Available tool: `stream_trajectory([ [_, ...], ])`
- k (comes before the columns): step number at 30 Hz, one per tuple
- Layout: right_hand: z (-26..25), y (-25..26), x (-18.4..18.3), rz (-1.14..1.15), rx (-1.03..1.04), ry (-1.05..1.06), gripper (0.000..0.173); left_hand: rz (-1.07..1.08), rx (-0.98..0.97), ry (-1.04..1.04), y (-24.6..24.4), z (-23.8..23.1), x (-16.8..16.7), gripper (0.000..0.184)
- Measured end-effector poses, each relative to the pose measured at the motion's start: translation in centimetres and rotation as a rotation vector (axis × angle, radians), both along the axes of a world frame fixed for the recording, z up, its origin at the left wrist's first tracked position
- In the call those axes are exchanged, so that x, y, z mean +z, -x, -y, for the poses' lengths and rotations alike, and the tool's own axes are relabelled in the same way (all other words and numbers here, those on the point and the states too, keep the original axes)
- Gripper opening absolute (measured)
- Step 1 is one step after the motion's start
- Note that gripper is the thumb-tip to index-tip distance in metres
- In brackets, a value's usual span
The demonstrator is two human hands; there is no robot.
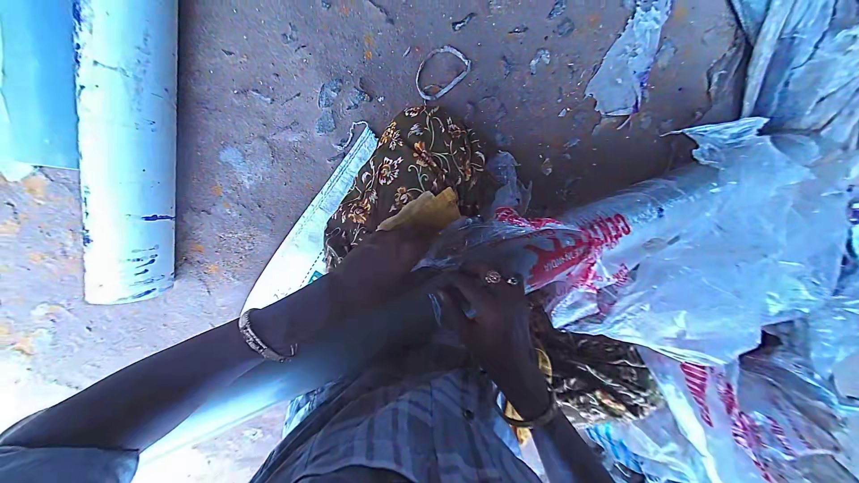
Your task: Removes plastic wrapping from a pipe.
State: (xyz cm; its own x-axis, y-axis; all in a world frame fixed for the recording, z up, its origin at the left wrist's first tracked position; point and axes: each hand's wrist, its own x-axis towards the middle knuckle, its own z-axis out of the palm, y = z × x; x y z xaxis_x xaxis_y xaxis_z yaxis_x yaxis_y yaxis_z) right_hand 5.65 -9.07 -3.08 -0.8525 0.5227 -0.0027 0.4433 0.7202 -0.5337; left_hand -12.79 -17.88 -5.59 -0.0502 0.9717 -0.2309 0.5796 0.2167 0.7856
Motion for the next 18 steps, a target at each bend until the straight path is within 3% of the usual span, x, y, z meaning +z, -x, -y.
stream_trajectory([
  [2,0.8,-0.1,0.4,0.025,-0.007,-0.018,0.027,-0.148,0.06,-0.121,-0.4,0.2,-0.9,0.013],
  [6,3.2,0.5,1.3,0.111,-0.018,-0.217,0.018,-0.233,0.163,-0.173,1.2,-0.2,-2.0,0.011],
  [11,4.3,1.7,1.0,0.208,-0.017,-0.385,0.013,-0.048,0.341,-0.146,2.5,-1.2,-3.0,0.024],
  [16,3.2,0.5,1.1,0.268,0.003,-0.364,0.016,0.087,0.342,-0.056,3.6,-2.3,-2.9,0.029],
  [18,3.0,-0.1,1.3,0.277,-0.026,-0.29,0.02,0.134,0.353,-0.083,3.7,-2.4,-4.3,0.029],
])
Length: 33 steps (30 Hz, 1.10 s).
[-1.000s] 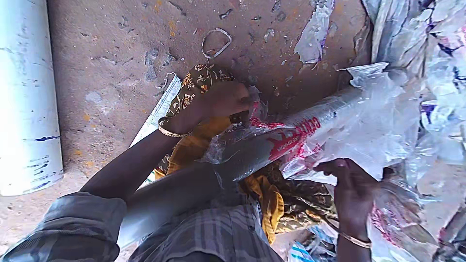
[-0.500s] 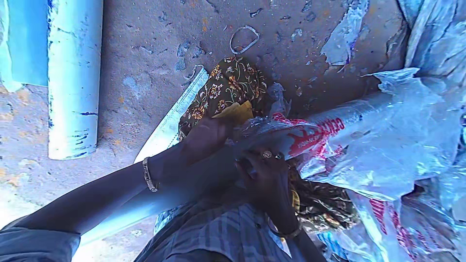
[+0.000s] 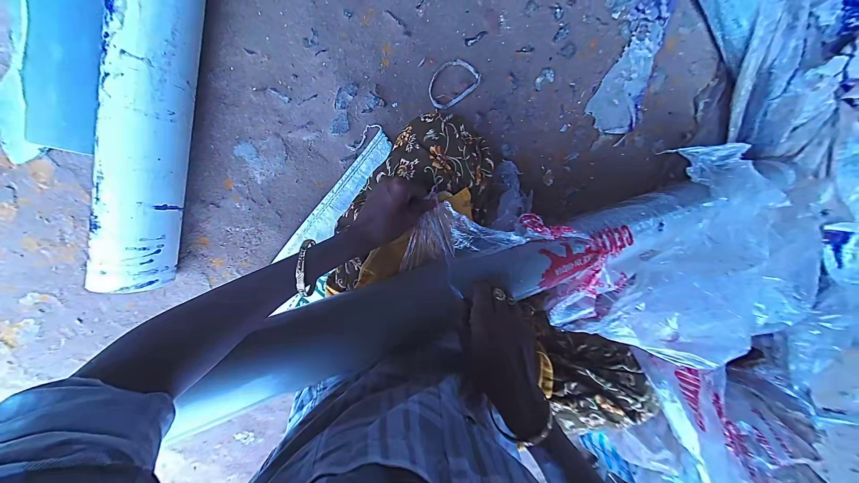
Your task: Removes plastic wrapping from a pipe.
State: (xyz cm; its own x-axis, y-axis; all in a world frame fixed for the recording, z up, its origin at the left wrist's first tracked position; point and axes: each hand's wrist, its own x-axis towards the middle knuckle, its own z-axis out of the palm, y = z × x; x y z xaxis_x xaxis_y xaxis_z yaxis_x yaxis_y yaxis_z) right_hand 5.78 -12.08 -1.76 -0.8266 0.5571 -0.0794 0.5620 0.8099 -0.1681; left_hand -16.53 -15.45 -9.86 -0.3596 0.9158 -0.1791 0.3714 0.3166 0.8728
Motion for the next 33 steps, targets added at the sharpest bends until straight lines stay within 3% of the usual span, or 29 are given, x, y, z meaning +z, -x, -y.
stream_trajectory([
  [4,-1.3,-1.6,0.9,-0.073,-0.097,0.297,0.021,0.378,-0.129,-0.023,1.6,0.1,-0.5,0.023],
  [6,-3.3,-2.4,1.4,-0.124,-0.122,0.46,0.024,0.61,-0.116,0.022,2.3,-0.1,0.6,0.019],
  [8,-5.0,-2.6,1.8,-0.183,-0.059,0.481,0.028,0.679,-0.063,-0.088,2.6,0.0,1.7,0.027],
  [10,-5.6,-1.8,2.1,-0.174,0.028,0.488,0.027,0.485,-0.023,-0.318,2.8,0.1,2.7,0.03],
  [13,-4.8,-0.5,2.3,-0.012,0.061,0.519,0.025,0.113,-0.255,-0.525,2.7,0.9,4.0,0.019],
  [15,-3.3,0.3,2.5,0.067,0.083,0.409,0.025,-0.139,-0.532,-0.452,1.5,1.7,4.2,0.021],
  [17,-1.9,0.8,2.5,0.083,0.138,0.217,0.018,-0.389,-0.732,-0.33,-0.3,2.0,3.3,0.034],
  [19,-0.7,0.9,1.9,0.062,0.16,0.068,0.012,-0.534,-0.744,-0.313,-1.9,1.8,1.7,0.041],
  [21,-0.2,0.8,1.5,0.065,0.095,0.091,0.014,-0.549,-0.732,-0.337,-2.4,1.5,0.8,0.036],
  [24,-1.3,-0.2,1.7,0.045,-0.063,0.297,0.018,-0.421,-0.56,-0.441,-2.7,1.6,-0.4,0.014],
  [27,-3.8,-2.1,2.1,-0.118,-0.148,0.5,0.021,-0.116,-0.402,-0.401,-2.8,1.9,-1.1,0.009],
  [30,-5.8,-1.0,2.6,-0.128,0.171,0.34,0.031,0.074,-0.355,-0.351,-2.7,1.5,-1.2,0.006],
  [33,-6.7,2.5,1.2,0.025,0.555,0.289,0.038,0.24,-0.305,-0.256,-2.9,1.6,-1.1,0.006],
])
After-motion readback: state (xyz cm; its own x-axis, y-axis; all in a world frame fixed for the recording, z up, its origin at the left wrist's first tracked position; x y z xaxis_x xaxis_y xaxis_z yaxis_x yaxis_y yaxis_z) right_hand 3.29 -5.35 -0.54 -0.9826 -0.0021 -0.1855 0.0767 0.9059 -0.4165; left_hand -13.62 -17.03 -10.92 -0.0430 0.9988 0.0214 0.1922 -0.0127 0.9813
